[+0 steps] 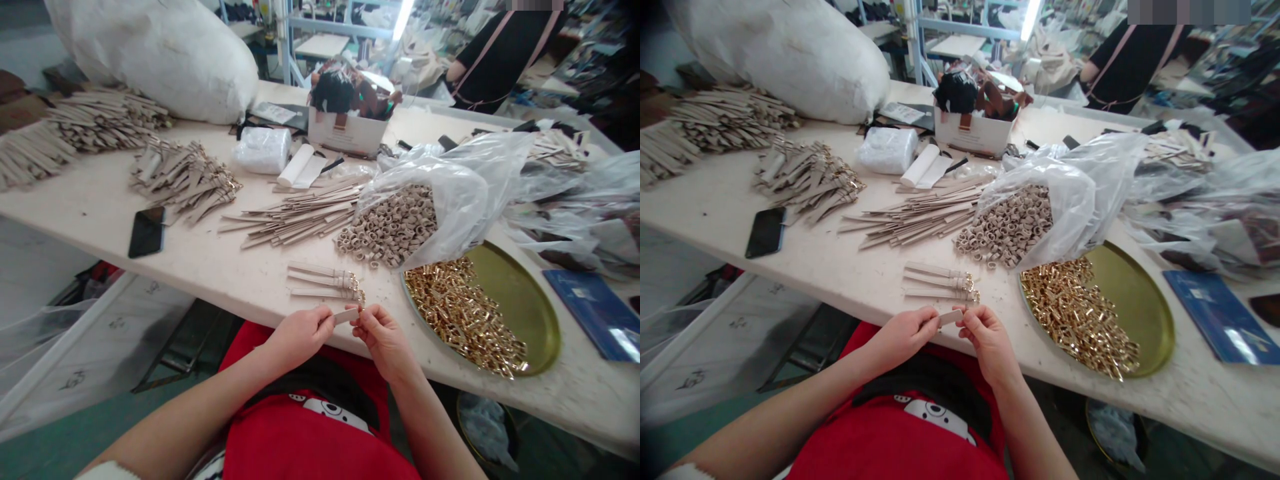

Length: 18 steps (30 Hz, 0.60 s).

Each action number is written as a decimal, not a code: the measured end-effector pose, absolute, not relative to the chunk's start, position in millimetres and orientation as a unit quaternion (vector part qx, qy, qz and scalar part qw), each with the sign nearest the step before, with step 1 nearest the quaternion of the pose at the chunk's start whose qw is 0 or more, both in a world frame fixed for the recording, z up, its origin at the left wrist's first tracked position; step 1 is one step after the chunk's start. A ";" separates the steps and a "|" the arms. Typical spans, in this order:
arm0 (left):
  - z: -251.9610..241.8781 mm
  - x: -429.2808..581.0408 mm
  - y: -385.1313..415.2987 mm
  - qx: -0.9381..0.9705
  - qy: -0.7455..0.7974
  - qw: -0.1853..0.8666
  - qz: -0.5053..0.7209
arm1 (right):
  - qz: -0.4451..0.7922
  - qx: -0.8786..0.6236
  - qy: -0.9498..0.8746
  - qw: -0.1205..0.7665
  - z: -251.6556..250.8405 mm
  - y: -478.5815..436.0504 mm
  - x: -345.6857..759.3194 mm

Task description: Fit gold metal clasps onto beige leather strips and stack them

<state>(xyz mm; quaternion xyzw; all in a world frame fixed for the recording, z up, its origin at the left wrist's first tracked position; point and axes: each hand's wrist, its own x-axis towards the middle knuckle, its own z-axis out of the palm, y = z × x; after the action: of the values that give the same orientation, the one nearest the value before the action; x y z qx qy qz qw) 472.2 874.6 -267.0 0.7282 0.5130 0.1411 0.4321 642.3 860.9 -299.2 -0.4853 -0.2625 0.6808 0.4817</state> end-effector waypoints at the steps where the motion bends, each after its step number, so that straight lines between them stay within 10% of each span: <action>1: -266.4 471.9 874.9 0.732 0.515 0.425 0.138 | 0.668 -0.495 -0.274 0.484 -300.1 860.2 642.0; 18: -275.0 484.5 869.3 0.595 0.519 0.577 0.207 | 0.609 -0.524 -0.341 0.488 -310.4 845.8 612.5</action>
<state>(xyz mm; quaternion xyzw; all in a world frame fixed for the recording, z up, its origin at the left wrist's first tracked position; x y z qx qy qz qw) 484.5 869.3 -275.0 0.5954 0.5188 0.2070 0.5774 612.5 845.8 -310.4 -0.5238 -0.3412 0.6090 0.4882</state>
